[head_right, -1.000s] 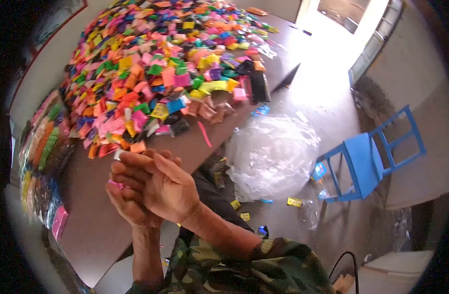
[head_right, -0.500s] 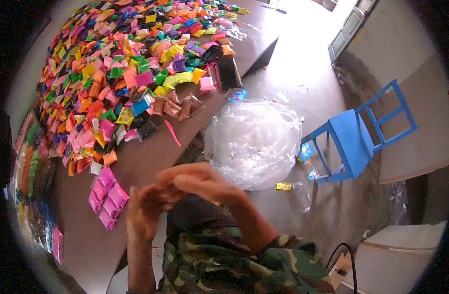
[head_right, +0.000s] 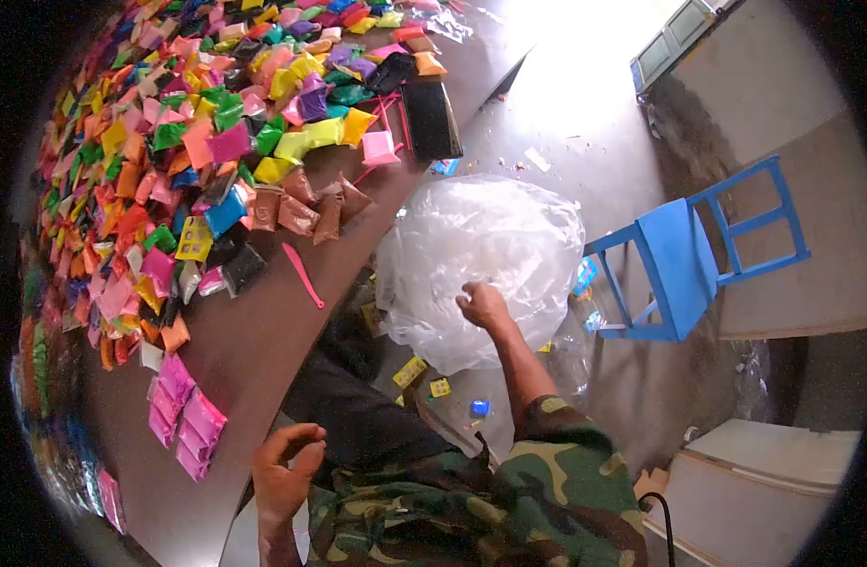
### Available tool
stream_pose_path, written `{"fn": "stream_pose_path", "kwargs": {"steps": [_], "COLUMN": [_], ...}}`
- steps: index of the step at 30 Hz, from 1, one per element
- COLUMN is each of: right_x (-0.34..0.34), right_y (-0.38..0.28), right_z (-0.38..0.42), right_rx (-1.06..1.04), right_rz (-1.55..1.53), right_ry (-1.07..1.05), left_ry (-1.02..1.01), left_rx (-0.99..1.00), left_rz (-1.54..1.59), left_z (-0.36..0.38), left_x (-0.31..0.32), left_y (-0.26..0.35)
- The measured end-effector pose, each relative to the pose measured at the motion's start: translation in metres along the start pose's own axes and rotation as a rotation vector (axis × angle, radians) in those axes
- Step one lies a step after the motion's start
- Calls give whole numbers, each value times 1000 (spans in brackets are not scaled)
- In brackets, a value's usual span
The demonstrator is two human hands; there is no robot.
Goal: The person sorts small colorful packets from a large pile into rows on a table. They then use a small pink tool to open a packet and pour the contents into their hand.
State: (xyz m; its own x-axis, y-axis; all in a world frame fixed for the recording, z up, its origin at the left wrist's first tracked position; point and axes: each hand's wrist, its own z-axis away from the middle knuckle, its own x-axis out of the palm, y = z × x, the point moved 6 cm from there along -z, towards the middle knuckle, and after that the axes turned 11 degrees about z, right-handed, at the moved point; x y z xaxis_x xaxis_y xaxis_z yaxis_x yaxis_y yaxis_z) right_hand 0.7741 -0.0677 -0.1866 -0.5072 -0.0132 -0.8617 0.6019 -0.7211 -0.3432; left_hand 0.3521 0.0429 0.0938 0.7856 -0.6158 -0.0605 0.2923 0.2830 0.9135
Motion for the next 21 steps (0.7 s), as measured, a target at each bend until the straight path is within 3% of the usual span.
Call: {"fn": "stream_pose_path", "kwargs": {"steps": [7,11,17,18,21], "right_x": [77,59,52,49,87], "right_y": [28,13,-15,-21,45], "right_z": [54,87,99,93,66], "right_rx": [111,95,-210,-153,468], "right_rz": [132,57,164,96,-546], "right_ry": [-531,-525,-426,-551,-492], "left_ry": [-157,-178,-185,-190,-191], "left_rx": [52,55,-20,-46,-101], "left_rz": [-213,-243,-225,-231,-244], "left_z": [-26,-39,-52,-54,-58], "left_x": [25,28,28,28,27], "left_y": [0,-5,-7,-6,-6]}}
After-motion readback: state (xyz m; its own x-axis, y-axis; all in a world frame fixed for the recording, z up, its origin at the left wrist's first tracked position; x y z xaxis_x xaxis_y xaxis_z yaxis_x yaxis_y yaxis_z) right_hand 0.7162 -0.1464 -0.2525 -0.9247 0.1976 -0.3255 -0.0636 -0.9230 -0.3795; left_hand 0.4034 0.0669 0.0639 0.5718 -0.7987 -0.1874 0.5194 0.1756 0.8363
